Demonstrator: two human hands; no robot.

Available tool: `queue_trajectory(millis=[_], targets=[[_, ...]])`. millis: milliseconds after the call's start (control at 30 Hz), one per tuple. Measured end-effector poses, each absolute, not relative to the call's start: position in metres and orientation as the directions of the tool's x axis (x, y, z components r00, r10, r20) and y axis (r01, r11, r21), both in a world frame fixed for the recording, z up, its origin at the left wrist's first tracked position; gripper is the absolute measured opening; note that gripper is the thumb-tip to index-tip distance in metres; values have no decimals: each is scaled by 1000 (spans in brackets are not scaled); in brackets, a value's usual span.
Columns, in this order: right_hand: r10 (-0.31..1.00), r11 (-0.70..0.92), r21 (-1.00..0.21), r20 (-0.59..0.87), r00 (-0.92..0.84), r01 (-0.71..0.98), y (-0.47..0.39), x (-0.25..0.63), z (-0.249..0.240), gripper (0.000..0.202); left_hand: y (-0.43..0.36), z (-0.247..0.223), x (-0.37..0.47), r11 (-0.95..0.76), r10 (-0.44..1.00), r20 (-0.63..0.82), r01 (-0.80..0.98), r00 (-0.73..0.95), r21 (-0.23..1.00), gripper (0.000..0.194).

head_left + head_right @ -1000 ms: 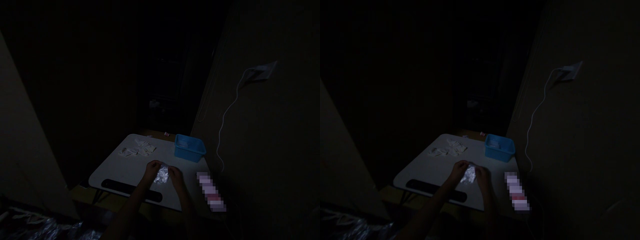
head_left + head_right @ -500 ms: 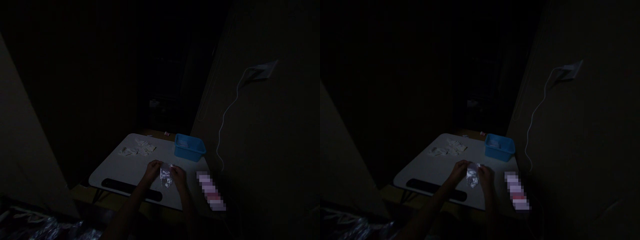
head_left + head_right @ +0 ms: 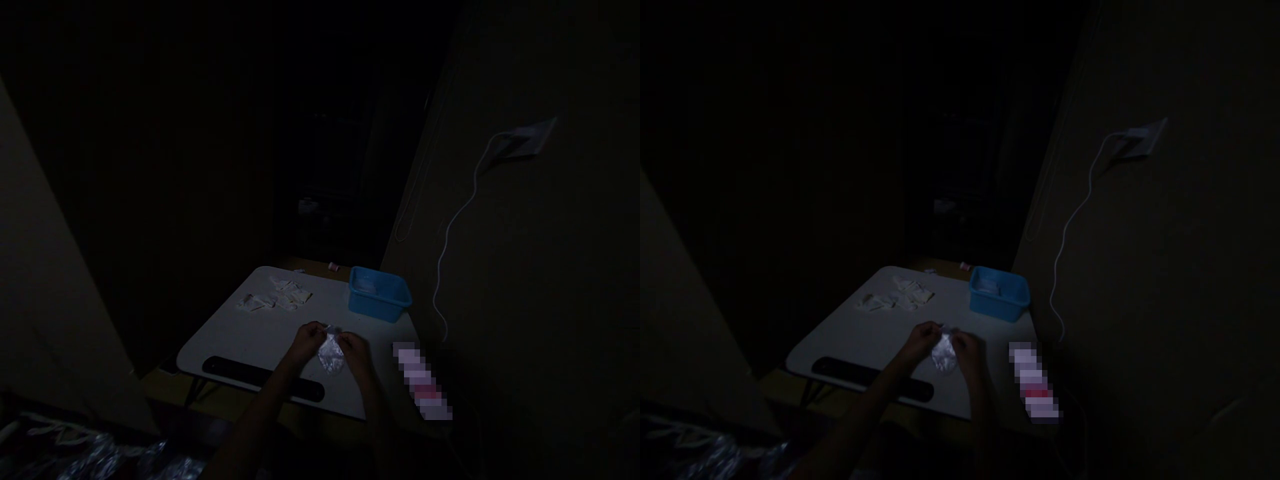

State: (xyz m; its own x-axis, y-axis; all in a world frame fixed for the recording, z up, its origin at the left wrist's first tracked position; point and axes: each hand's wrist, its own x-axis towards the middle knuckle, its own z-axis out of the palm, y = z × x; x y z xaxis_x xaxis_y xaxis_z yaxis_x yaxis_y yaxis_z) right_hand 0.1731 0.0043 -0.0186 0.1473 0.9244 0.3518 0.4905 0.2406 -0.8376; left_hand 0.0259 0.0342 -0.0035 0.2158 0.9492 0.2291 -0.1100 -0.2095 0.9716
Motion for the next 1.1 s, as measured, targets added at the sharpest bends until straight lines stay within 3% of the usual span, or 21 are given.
queue_trajectory(millis=[433,867,1100], targets=[[927,277,-819,366,85,503,1,170,-14,24,34,-2,25,-311,916,309,-34,255,950,25],[875,235,-831,407,262,504,8,175,-23,36,37,-5,25,-240,966,247,-89,80,967,26],[921,306,-782,388,40,543,6,169,-20,25,38,-10,26,-298,920,299,-43,254,954,24]])
